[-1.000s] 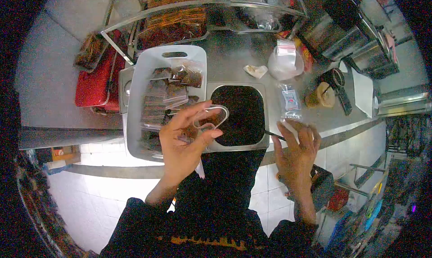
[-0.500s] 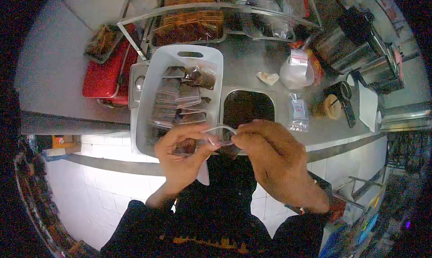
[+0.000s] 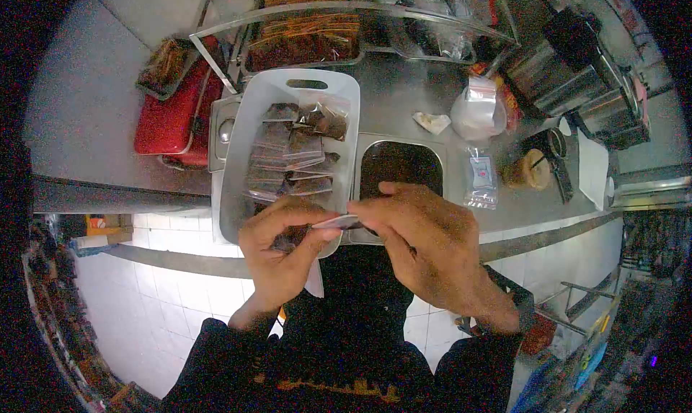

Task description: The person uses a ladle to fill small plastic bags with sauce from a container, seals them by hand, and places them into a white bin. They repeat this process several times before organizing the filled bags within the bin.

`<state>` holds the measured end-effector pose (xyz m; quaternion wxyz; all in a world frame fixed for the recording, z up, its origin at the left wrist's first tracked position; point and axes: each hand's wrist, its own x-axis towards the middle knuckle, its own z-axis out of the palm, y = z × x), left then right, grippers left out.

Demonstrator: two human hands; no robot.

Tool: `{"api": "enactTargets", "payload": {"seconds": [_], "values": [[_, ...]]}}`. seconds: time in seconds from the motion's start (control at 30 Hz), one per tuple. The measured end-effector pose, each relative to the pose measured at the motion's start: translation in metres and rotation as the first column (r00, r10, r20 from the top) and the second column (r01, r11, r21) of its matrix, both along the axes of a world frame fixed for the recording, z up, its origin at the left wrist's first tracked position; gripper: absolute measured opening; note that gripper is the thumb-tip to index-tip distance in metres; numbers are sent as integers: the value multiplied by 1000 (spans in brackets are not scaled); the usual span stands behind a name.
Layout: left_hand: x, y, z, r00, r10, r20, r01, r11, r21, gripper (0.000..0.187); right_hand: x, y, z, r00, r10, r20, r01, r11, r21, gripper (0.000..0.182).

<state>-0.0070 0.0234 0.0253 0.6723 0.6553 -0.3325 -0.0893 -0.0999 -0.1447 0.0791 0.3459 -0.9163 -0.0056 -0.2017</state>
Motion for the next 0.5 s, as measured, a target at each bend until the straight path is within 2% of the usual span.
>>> {"api": "enactTargets", "payload": {"seconds": [0.13, 0.2, 0.27, 0.4, 0.5], "values": [[-2, 2, -4, 997, 42, 59, -40, 998, -43, 13, 6, 7, 10, 997, 54, -47, -53, 998, 38, 33], [-2, 4, 0, 998, -15, 54, 14, 1000, 28, 11, 7, 10, 11, 997, 58, -51, -56, 998, 24, 33], [-4, 5, 3, 998, -22, 53, 21, 999, 29, 11, 5, 13, 5, 994, 28, -108, -24, 999, 41, 25], [0, 12, -2, 996, -21, 85, 19, 999, 29, 11, 13, 15, -5, 991, 123, -43, -122, 992, 35, 25], [12, 19, 1, 984, 24, 178, -38, 996, 77, 9, 27, 19, -7, 997, 64, -51, -61, 996, 58, 25]]}}
